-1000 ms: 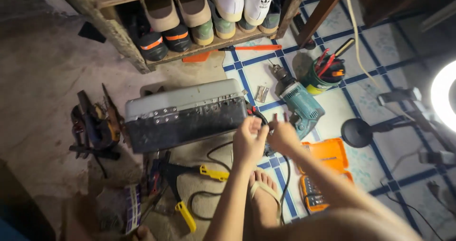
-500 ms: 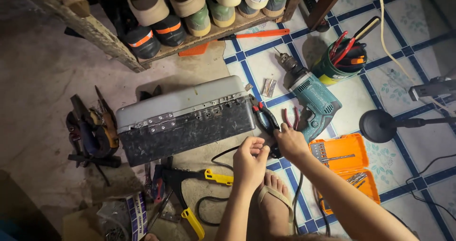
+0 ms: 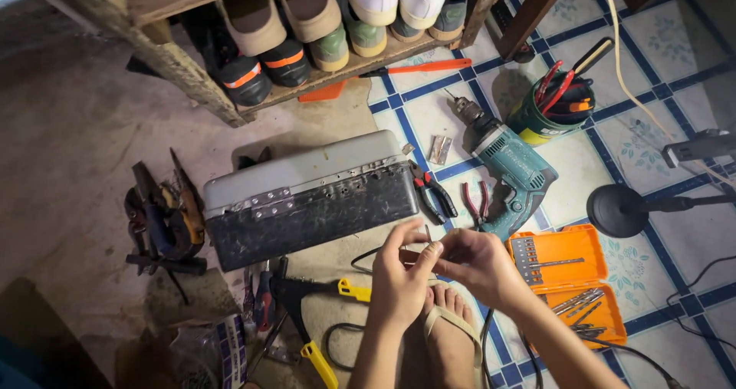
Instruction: Repairing a storage case or toolbox by installing new hinges using a drill and a rivet gun.
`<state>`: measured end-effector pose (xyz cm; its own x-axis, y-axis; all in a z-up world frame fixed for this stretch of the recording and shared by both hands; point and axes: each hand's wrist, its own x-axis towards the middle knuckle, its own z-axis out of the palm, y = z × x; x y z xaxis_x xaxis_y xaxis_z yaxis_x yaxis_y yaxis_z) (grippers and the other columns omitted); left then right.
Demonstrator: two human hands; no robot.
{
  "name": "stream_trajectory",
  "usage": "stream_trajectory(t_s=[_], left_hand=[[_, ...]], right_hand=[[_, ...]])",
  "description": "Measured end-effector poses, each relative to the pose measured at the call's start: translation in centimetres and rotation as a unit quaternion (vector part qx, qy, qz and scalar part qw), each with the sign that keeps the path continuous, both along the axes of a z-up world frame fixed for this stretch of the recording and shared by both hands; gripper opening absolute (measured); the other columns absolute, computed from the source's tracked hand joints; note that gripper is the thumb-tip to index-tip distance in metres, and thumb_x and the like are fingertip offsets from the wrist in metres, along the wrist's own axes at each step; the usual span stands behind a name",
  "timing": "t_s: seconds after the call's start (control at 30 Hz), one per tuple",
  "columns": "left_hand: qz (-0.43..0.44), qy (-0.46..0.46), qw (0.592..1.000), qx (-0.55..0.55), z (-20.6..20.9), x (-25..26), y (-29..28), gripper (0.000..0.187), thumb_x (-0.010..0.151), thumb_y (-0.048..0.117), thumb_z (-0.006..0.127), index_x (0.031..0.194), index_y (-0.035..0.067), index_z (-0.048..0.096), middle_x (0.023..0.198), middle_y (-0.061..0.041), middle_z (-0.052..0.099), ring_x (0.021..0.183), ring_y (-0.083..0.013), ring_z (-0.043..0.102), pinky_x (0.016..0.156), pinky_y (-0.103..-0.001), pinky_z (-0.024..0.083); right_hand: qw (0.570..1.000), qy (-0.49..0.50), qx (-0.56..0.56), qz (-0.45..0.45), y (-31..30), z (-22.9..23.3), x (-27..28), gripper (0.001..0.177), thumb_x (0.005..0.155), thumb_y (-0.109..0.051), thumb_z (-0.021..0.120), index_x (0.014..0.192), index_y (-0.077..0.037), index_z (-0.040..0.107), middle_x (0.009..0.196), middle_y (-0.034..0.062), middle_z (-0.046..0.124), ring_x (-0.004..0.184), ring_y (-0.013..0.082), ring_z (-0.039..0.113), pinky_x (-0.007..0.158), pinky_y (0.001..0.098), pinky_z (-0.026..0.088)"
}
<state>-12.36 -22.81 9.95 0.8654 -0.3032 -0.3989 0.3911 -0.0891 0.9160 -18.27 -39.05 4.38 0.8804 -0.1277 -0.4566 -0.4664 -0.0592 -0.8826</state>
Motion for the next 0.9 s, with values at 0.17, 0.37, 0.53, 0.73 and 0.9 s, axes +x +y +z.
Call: stream_trajectory(t_s=[0.17, 0.37, 0.53, 0.73, 0.9], left_hand=[[-0.04, 0.011, 0.998, -0.056, -0.2, 2.2, 0.0, 0.029, 0.091, 0.017, 0.075, 0.112, -0.003, 0.072, 0.097, -0.006, 0.076, 0.083, -0.0105, 0.069, 0.074, -0.025, 0.057], [-0.028, 0.033, 0.996, -0.072, -1.9, 5.1, -0.9, 0.034, 0.091, 0.016, 0.073, 0.119, -0.002, 0.073, 0.095, -0.008, 0.076, 0.08, -0.0102, 0.07, 0.071, -0.025, 0.059], [0.027, 0.094, 0.989, -0.114, -2.2, 7.1, -1.1, 0.038, 0.09, 0.015, 0.075, 0.124, -0.002, 0.073, 0.096, -0.008, 0.077, 0.081, -0.0109, 0.07, 0.066, -0.026, 0.055], [0.026, 0.104, 0.991, -0.083, -1.8, 7.9, -0.7, 0.041, 0.088, 0.015, 0.075, 0.126, 0.002, 0.071, 0.097, -0.005, 0.076, 0.083, -0.0082, 0.07, 0.066, -0.025, 0.058], [0.042, 0.058, 0.995, -0.072, -1.8, 7.8, -0.9, 0.039, 0.088, 0.012, 0.076, 0.125, -0.001, 0.071, 0.093, -0.006, 0.074, 0.077, -0.0098, 0.065, 0.066, -0.026, 0.056]], right_hand=[[0.97, -0.071, 0.213, -0.087, 0.1, 1.2, 0.9, 0.018, 0.082, 0.001, 0.077, 0.098, 0.003, 0.07, 0.095, 0.0092, 0.077, 0.088, 0.0154, 0.075, 0.081, 0.0311, 0.063], [0.967, -0.097, 0.171, -0.161, -4.0, -5.1, 4.4, 0.02, 0.091, -0.004, 0.074, 0.108, 0.006, 0.069, 0.099, 0.0149, 0.075, 0.084, 0.0188, 0.073, 0.077, 0.0325, 0.062], [0.959, 0.036, -0.171, -0.224, -5.2, -12.5, 13.0, 0.044, 0.09, -0.018, 0.072, 0.13, -0.005, 0.059, 0.102, 0.0121, 0.077, 0.082, 0.0217, 0.076, 0.075, 0.0349, 0.058], [0.919, 0.032, -0.328, -0.216, -5.9, -18.0, 16.8, 0.049, 0.085, -0.02, 0.08, 0.127, -0.004, 0.062, 0.095, 0.0218, 0.074, 0.089, 0.0382, 0.073, 0.08, 0.0444, 0.055], [0.937, 0.052, -0.279, -0.203, -6.9, -17.7, 16.3, 0.023, 0.093, -0.021, 0.078, 0.106, -0.002, 0.074, 0.095, 0.0157, 0.077, 0.083, 0.0252, 0.074, 0.077, 0.0387, 0.057]])
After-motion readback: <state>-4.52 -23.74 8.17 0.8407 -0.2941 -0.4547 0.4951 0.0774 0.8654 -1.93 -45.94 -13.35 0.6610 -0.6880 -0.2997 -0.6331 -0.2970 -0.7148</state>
